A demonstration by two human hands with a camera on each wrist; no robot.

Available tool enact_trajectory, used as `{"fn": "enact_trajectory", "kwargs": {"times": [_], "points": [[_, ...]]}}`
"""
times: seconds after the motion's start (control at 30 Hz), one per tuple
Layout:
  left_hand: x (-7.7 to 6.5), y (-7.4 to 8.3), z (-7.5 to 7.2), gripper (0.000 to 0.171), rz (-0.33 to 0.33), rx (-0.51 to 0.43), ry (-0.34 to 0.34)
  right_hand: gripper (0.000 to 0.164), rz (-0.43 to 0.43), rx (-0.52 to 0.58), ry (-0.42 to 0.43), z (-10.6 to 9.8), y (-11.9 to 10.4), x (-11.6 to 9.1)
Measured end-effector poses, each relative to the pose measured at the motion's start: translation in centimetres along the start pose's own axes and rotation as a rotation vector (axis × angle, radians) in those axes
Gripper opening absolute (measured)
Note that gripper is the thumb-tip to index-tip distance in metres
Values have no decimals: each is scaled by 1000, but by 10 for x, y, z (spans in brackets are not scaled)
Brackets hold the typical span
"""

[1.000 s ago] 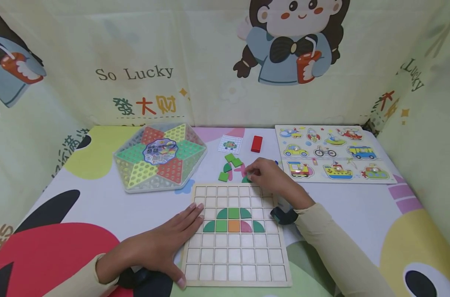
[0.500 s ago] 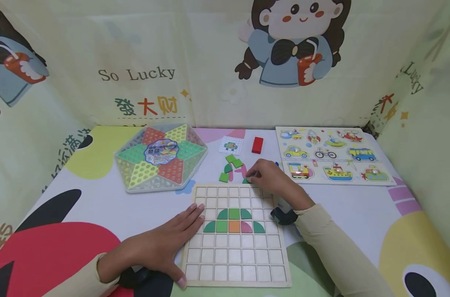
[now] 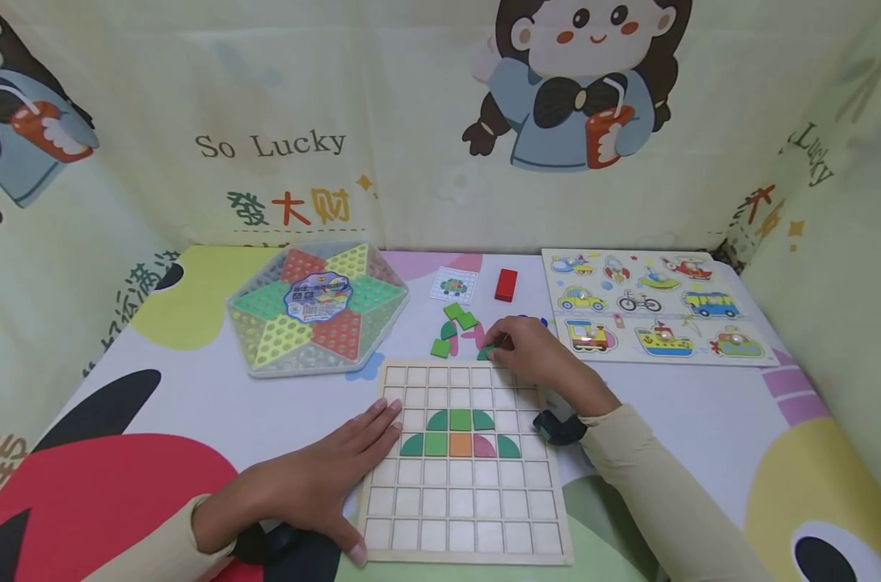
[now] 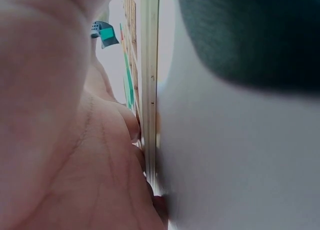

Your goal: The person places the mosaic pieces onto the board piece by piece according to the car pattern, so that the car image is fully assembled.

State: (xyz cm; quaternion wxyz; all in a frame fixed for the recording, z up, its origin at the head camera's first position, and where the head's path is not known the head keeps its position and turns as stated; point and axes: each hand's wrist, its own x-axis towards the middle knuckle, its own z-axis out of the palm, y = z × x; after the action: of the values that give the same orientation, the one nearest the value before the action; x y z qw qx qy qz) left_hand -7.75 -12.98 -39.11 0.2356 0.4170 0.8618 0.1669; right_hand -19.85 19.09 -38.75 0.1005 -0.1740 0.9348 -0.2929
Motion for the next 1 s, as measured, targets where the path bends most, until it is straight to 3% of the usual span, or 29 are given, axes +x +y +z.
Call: {"fn": "enact_trajectory", "kwargs": {"times": [0.23, 0.4, 0.57, 0.7, 0.83, 1.0], "points": [[0, -1, -1, 129, -7, -12, -11, 18, -43, 89, -19, 1, 0, -2], [1, 0, -1, 129, -7, -14, -15, 18, -27, 127, -46, 3, -1, -1], [1, 0, -2, 129, -7, -18, -12, 15, -13, 101, 14, 3, -2, -2], [1, 1, -2, 129, -10, -13, -12, 22, -32, 107, 77, 1, -2, -5], [1, 0, -1, 129, -10, -11, -11, 28, -13, 151, 90, 0, -5, -6], [2, 0, -1, 130, -7, -9, -13, 21, -35, 160, 100, 2, -8, -10]]}}
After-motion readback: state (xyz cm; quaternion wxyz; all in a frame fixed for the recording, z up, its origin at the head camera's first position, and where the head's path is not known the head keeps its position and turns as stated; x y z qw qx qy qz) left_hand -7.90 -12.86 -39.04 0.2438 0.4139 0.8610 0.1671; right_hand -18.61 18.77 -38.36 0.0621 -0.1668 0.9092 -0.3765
